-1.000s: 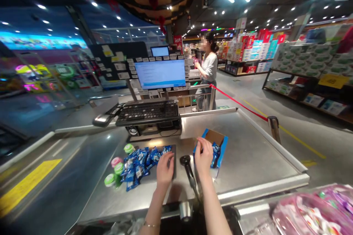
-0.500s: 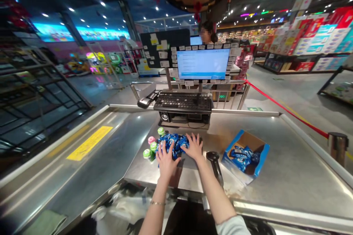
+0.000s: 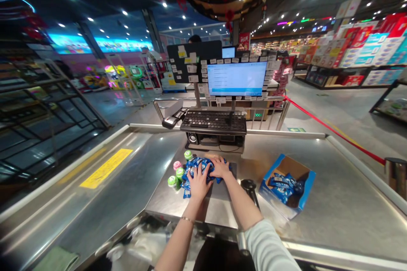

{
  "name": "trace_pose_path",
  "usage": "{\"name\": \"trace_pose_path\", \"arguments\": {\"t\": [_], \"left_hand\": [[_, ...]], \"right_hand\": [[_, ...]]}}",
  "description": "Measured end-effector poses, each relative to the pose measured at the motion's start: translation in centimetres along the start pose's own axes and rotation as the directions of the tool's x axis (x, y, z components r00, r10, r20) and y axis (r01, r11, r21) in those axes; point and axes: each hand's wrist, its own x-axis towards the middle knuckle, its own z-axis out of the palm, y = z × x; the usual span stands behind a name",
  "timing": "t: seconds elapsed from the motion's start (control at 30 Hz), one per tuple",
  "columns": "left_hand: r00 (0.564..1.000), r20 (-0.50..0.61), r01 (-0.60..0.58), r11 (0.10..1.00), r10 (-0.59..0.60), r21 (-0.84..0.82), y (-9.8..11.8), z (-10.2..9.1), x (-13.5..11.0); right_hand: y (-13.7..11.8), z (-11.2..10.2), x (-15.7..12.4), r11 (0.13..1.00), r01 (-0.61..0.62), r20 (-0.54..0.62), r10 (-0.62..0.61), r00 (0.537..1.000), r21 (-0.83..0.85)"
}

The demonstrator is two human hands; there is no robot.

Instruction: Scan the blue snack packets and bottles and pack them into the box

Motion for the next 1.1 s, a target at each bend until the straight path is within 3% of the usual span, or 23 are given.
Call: {"name": "trace_pose_path", "arguments": {"t": [0.17, 0.3, 0.47, 0.63, 0.73, 0.93, 1.1], "left_hand": [[0.997, -0.068, -0.025, 0.998, 0.021, -0.06, -0.7, 0.8, -0.5], [0.995, -0.059, -0.085, 0.986, 0.077, -0.143, -0.8, 1.7, -0.2], [0.984, 0.006, -0.172, 0.97, 0.175, -0.172, -0.2, 1.7, 0.1], [0.98, 0.14, -0.114, 0.976, 0.141, -0.186, 1.0, 0.6, 0.8], [0.979, 0.157, -0.086, 0.958, 0.133, -0.273, 1.5, 0.4, 1.0], [0.997, 0.041, -0.024, 0.761, 0.067, -0.649, 2.7, -0.1, 0.6], [0.991, -0.091, -0.133, 0.634, 0.099, -0.762, 6.3, -4.2, 1.6]], "right_hand": [[0.1, 0.5, -1.7, 0.999, 0.026, -0.057, -0.028, 0.998, -0.033], [-0.2, 1.2, -4.0, 0.998, -0.011, -0.157, 0.001, 0.988, -0.063], [0.2, 1.5, -5.7, 0.994, -0.085, -0.219, 0.07, 0.973, -0.064], [0.5, 1.8, -6.9, 0.984, -0.18, -0.283, 0.175, 0.943, 0.011], [0.4, 1.8, -7.3, 0.971, -0.223, -0.328, 0.239, 0.914, 0.087], [0.5, 0.6, -8.2, 0.946, -0.172, -0.405, 0.277, 0.871, 0.276], [1.0, -3.8, -11.0, 0.922, -0.103, -0.534, 0.304, 0.789, 0.373]]}}
